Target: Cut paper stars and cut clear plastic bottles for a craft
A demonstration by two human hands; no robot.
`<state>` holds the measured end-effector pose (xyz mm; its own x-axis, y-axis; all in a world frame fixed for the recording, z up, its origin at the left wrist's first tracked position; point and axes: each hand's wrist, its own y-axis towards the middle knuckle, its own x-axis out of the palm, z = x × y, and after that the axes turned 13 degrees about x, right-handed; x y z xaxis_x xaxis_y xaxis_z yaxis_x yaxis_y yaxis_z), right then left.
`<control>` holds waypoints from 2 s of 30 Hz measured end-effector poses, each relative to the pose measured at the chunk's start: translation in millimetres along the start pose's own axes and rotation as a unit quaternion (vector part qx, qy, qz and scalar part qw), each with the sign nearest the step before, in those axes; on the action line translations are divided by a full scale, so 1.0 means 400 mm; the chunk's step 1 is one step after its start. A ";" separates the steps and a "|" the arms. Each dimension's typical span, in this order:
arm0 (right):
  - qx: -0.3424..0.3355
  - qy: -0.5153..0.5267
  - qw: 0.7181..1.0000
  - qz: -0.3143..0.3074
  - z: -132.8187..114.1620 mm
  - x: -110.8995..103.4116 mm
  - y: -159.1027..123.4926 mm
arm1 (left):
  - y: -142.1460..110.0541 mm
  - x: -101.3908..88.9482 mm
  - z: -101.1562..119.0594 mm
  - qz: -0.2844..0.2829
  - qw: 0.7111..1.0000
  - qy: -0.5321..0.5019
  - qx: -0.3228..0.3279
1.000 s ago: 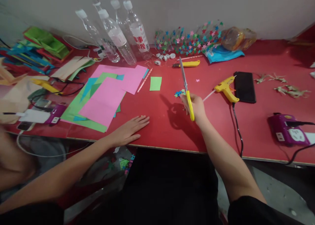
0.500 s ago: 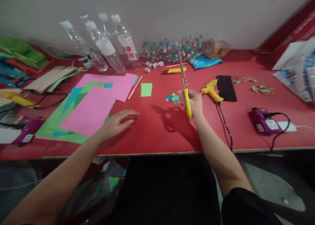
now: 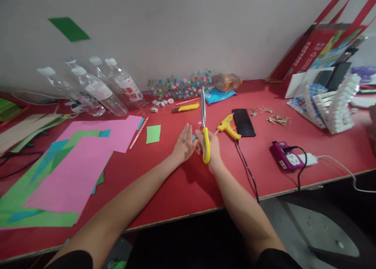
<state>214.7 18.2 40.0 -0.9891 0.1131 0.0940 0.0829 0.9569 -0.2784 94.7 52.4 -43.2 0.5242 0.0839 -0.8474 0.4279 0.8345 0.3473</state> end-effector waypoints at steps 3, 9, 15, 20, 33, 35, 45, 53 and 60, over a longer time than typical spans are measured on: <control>0.007 0.005 1.000 -0.003 0.002 -0.003 -0.004 | 0.068 0.019 -0.001 0.004 0.997 -0.073 0.000; 0.018 0.017 1.000 0.006 0.006 -0.014 0.008 | 0.151 0.005 -0.022 -0.004 0.986 -0.166 0.010; 0.049 0.019 0.999 0.012 0.002 -0.001 0.004 | 0.102 -0.021 -0.036 0.043 0.968 -0.247 -0.024; 0.056 -0.067 0.996 -0.001 0.019 -0.006 0.016 | 0.091 -0.054 -0.049 0.139 0.957 -0.243 -0.072; -0.039 -0.615 0.787 -0.015 0.022 0.021 -0.021 | -0.195 -0.207 -0.172 0.005 0.995 0.063 -0.075; -0.049 -0.629 0.776 -0.005 0.019 0.017 -0.021 | -0.201 -0.201 -0.175 0.020 0.995 0.064 -0.073; -0.101 -0.713 0.692 0.050 -0.112 -0.020 0.083 | -0.192 -0.204 -0.171 0.040 0.998 0.032 -0.032; -0.107 -0.743 0.658 -0.059 -0.131 0.003 0.340 | -0.195 -0.229 -0.169 0.035 0.990 0.082 -0.110; -0.133 -0.752 0.644 -0.056 -0.136 -0.011 0.388 | -0.171 -0.236 -0.143 -0.032 0.995 0.020 -0.092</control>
<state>238.5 180.7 48.5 0.0264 -0.1561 -0.9874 -0.1778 0.9713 -0.1583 -26.2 18.6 -10.2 0.4692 0.0465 -0.8819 0.3145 0.9243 0.2160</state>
